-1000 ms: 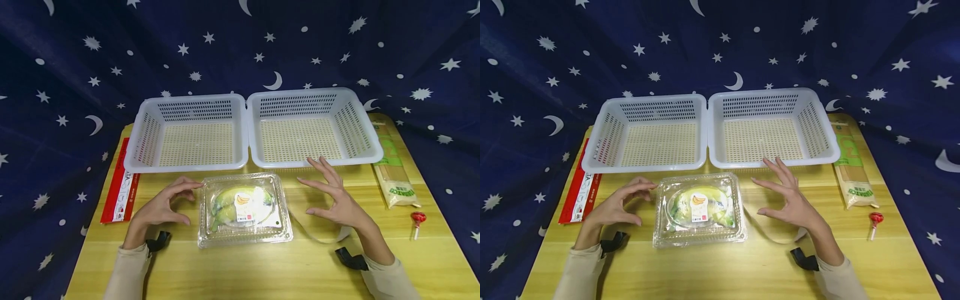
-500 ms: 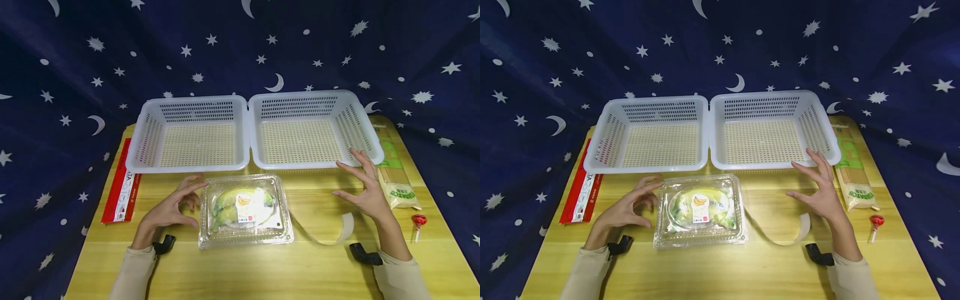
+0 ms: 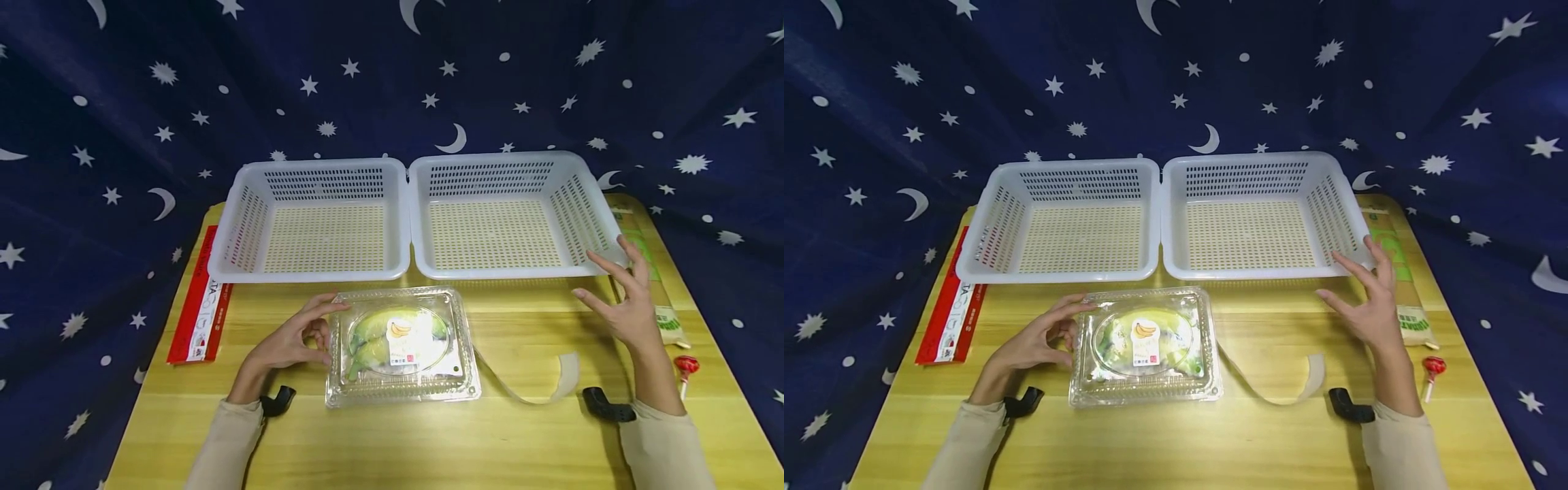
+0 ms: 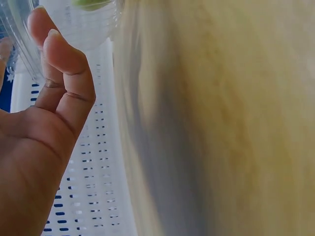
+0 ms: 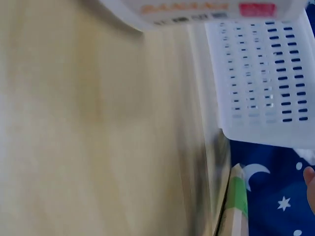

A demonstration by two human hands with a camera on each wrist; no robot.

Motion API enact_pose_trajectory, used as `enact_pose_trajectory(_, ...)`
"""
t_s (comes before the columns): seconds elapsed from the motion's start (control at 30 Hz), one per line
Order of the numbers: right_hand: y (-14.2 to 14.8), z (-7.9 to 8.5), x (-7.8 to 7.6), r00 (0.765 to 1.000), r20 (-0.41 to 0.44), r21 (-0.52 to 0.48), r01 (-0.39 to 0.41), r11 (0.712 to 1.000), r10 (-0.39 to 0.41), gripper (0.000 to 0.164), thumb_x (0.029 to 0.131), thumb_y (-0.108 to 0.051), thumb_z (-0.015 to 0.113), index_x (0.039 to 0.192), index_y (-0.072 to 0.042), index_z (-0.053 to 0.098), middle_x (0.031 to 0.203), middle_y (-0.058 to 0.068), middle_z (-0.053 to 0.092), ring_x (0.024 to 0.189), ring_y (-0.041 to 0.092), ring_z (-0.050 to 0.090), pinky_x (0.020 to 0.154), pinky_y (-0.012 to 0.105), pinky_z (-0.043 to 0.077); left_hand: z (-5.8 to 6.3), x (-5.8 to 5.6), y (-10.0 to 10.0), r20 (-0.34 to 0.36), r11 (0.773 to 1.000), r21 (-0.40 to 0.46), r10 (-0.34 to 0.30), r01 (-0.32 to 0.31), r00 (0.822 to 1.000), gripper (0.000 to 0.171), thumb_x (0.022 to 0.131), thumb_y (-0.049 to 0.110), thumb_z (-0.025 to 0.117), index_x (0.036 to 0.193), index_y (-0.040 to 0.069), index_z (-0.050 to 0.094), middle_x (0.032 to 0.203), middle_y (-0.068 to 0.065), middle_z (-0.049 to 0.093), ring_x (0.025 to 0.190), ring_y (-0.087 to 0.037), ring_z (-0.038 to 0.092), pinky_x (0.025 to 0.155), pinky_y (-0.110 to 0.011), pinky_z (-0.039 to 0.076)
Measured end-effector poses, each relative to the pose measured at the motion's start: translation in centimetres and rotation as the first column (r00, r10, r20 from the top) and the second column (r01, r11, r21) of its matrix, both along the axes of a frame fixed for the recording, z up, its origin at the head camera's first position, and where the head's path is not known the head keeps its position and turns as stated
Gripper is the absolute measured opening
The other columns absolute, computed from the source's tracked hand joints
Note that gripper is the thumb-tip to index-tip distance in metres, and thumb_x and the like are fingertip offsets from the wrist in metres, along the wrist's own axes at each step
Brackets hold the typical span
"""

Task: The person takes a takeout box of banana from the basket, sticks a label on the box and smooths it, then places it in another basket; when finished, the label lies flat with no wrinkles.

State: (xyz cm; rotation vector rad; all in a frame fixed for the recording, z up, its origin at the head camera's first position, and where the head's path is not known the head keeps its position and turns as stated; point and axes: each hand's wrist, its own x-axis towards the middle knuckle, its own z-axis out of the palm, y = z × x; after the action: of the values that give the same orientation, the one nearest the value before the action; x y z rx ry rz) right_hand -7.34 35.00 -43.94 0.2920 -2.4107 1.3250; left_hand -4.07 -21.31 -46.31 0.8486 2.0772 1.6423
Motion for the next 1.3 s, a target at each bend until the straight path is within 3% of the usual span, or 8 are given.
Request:
enact_pose_trajectory(0.2,-1.3,2.0,0.2,0.991,0.105,-0.080,0.097,0.992,-0.088,0.048,0.089,0.005,0.064,0.135,0.000,0.055,0.159,0.017,0.016,0.146,0.019,0.016,0.110,0.016,0.018,0.0,-0.2,0.5,-0.026,1.000,0.018,0.017,-0.017,1.000,0.077,0.075,0.004,0.082,0.142,0.003,0.044,0.141,-0.017,0.035,0.067,-0.018,0.053,0.054,-0.023,0.047)
enact_pose_trajectory(0.37,-1.1,1.6,-0.2,0.986,0.119,-0.136,0.133,0.982,-0.117,0.044,0.093,0.004,0.058,0.137,0.001,0.053,0.156,0.017,0.021,0.131,0.009,0.033,0.090,0.007,0.034,0.1,-0.2,1.0,-0.048,0.999,0.039,0.035,-0.033,0.998,0.074,0.073,-0.003,0.081,0.139,0.000,0.046,0.137,-0.018,0.040,0.065,-0.008,0.051,0.051,-0.023,0.046)
enact_pose_trajectory(0.5,-0.4,0.4,-1.1,0.984,0.122,-0.174,0.146,0.974,-0.126,0.052,0.089,0.011,0.059,0.139,0.001,0.051,0.153,0.010,0.027,0.123,0.004,0.039,0.083,0.008,0.041,0.2,-0.1,1.2,-0.005,0.998,0.046,0.036,-0.036,0.999,0.076,0.074,-0.003,0.081,0.140,0.002,0.044,0.142,-0.016,0.040,0.063,-0.008,0.051,0.050,-0.024,0.048)
enact_pose_trajectory(0.7,0.7,-1.3,-1.9,0.989,0.142,-0.324,0.080,0.943,-0.035,0.061,0.089,0.015,0.057,0.146,-0.001,0.042,0.140,-0.002,0.038,0.118,0.008,0.047,0.084,0.004,0.045,0.0,0.0,1.2,0.092,0.998,0.057,0.025,-0.030,0.995,0.076,0.078,-0.003,0.078,0.144,0.005,0.041,0.146,-0.013,0.039,0.061,-0.006,0.053,0.046,-0.023,0.048)
enact_pose_trajectory(0.83,0.9,-1.6,-1.8,0.988,0.145,-0.449,0.013,0.893,0.058,0.066,0.090,0.014,0.056,0.150,-0.004,0.036,0.144,0.000,0.036,0.119,0.007,0.048,0.085,0.003,0.045,0.0,0.1,1.2,0.133,0.995,0.094,0.006,-0.019,0.991,0.077,0.079,-0.003,0.077,0.145,0.003,0.038,0.148,-0.012,0.037,0.061,-0.004,0.054,0.046,-0.023,0.049)
enact_pose_trajectory(0.97,0.8,-1.6,-1.7,0.986,0.138,-0.516,-0.011,0.856,0.096,0.069,0.090,0.016,0.054,0.152,-0.005,0.033,0.147,0.003,0.033,0.118,0.007,0.049,0.084,0.004,0.047,-0.1,0.2,1.2,0.147,0.993,0.121,-0.002,-0.016,0.989,0.079,0.078,-0.004,0.077,0.146,0.002,0.036,0.149,-0.008,0.036,0.062,-0.004,0.055,0.048,-0.022,0.050)
enact_pose_trajectory(1.3,1.0,-1.6,-1.7,0.982,0.151,-0.527,-0.018,0.850,0.114,0.070,0.091,0.015,0.053,0.153,-0.008,0.030,0.148,0.003,0.031,0.122,0.010,0.045,0.086,0.004,0.046,-0.1,0.2,1.4,0.157,0.983,0.183,-0.041,0.012,0.987,0.085,0.076,-0.008,0.077,0.147,-0.003,0.031,0.145,-0.013,0.034,0.062,-0.004,0.057,0.050,-0.023,0.054)
